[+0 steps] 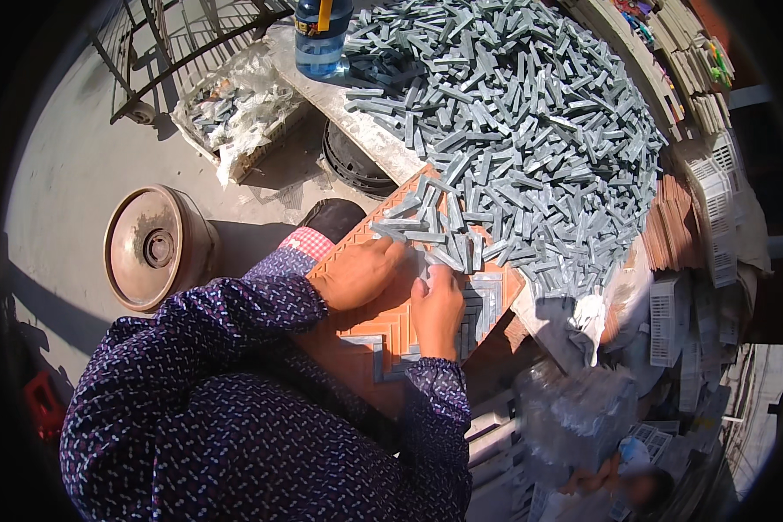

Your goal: The person arranges small gray rectangular tiles by hand on an orange square board in a herringbone pattern. The person picks tiles from a large pile and places them one by one, then flips the board to show the completed pattern.

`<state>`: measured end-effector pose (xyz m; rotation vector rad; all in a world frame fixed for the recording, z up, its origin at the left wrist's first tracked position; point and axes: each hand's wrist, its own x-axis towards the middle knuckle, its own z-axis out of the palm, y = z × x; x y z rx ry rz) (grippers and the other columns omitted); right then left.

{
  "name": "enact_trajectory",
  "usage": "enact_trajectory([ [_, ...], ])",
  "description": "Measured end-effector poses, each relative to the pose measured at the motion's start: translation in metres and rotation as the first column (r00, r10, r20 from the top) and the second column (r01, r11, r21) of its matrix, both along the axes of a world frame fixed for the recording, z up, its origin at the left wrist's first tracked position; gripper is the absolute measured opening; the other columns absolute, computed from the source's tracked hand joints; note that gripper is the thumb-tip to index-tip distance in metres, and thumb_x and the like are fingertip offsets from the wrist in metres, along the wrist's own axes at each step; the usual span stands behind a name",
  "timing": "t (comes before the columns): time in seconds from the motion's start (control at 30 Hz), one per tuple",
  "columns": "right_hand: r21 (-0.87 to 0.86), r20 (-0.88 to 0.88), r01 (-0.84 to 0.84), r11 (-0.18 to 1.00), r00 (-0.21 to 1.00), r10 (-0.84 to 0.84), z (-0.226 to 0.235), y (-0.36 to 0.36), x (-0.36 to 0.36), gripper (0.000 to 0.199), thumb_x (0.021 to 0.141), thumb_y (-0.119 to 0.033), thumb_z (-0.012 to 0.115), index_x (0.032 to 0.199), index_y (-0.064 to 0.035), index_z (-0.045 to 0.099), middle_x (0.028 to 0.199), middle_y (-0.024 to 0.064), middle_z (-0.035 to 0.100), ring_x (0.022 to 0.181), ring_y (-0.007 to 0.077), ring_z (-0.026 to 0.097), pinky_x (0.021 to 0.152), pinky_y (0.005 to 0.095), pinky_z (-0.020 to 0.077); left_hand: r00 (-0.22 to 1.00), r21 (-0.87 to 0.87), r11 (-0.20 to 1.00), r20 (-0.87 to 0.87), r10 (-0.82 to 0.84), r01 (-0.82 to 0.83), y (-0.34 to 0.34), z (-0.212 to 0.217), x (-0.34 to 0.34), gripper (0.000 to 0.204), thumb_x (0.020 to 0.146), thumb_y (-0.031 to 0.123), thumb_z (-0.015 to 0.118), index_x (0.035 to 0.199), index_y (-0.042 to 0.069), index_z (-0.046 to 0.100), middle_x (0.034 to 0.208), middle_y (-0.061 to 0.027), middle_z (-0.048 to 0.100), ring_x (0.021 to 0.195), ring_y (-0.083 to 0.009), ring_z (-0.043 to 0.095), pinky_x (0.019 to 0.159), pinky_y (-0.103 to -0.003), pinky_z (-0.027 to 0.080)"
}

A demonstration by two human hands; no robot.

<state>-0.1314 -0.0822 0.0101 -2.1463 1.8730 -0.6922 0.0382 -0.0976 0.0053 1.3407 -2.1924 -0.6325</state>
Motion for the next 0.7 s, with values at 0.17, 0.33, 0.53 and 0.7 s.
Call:
enact_trajectory([
  [0.17, 0.221, 0.18, -0.036, 0.975, 0.984, -0.005, 0.004, 0.073, 0.002, 0.028, 0.073, -0.009, 0.07, 0.096, -0.0031, 0.054, 0.079, 0.0163, 0.06, 0.068, 0.0328, 0.061, 0.061, 0.0399, 0.0487, 0.966, 0.117, 0.976, -0.205, -0.157, 0.184, 0.028, 0.008, 0.031, 0.027, 0.081, 0.016, 0.062, 0.101, 0.001, 0.052, 0.095, -0.016, 0.058, 0.088, -0.0359, 0.058, 0.075, -0.043, 0.048],
  [0.33, 0.346, 0.128, -0.055, 0.936, 0.992, 0.011, 0.003, 0.114, -0.007, 0.027, 0.076, -0.013, 0.067, 0.098, -0.0035, 0.055, 0.083, 0.0155, 0.059, 0.07, 0.0327, 0.061, 0.063, 0.0404, 0.0483, 0.944, 0.17, 0.937, -0.18, -0.276, 0.306, 0.061, 0.003, 0.045, 0.033, 0.078, 0.015, 0.065, 0.107, 0.002, 0.054, 0.106, -0.0149, 0.058, 0.098, -0.0336, 0.057, 0.083, -0.04, 0.048],
  [0.53, 0.296, 0.216, -0.166, 0.941, 0.971, 0.104, 0.021, 0.085, 0.0, 0.027, 0.079, -0.007, 0.063, 0.106, -0.0033, 0.058, 0.09, 0.017, 0.06, 0.08, 0.0364, 0.06, 0.069, 0.041, 0.0483, 0.947, 0.076, 0.951, -0.144, -0.287, 0.299, 0.067, 0.006, 0.038, 0.033, 0.079, 0.013, 0.062, 0.109, 0.001, 0.055, 0.112, -0.0138, 0.057, 0.099, -0.0325, 0.058, 0.083, -0.039, 0.049],
  [0.7, 0.314, 0.264, -0.241, 0.918, 0.951, 0.16, 0.011, 0.082, -0.011, 0.026, 0.077, -0.003, 0.066, 0.102, -0.0022, 0.061, 0.095, 0.017, 0.061, 0.085, 0.0365, 0.061, 0.072, 0.0401, 0.0492, 0.953, 0.005, 0.967, -0.167, -0.251, 0.255, 0.076, 0.005, 0.031, 0.026, 0.081, 0.012, 0.06, 0.104, 0.001, 0.059, 0.101, -0.0151, 0.06, 0.091, -0.0321, 0.06, 0.078, -0.039, 0.05],
])
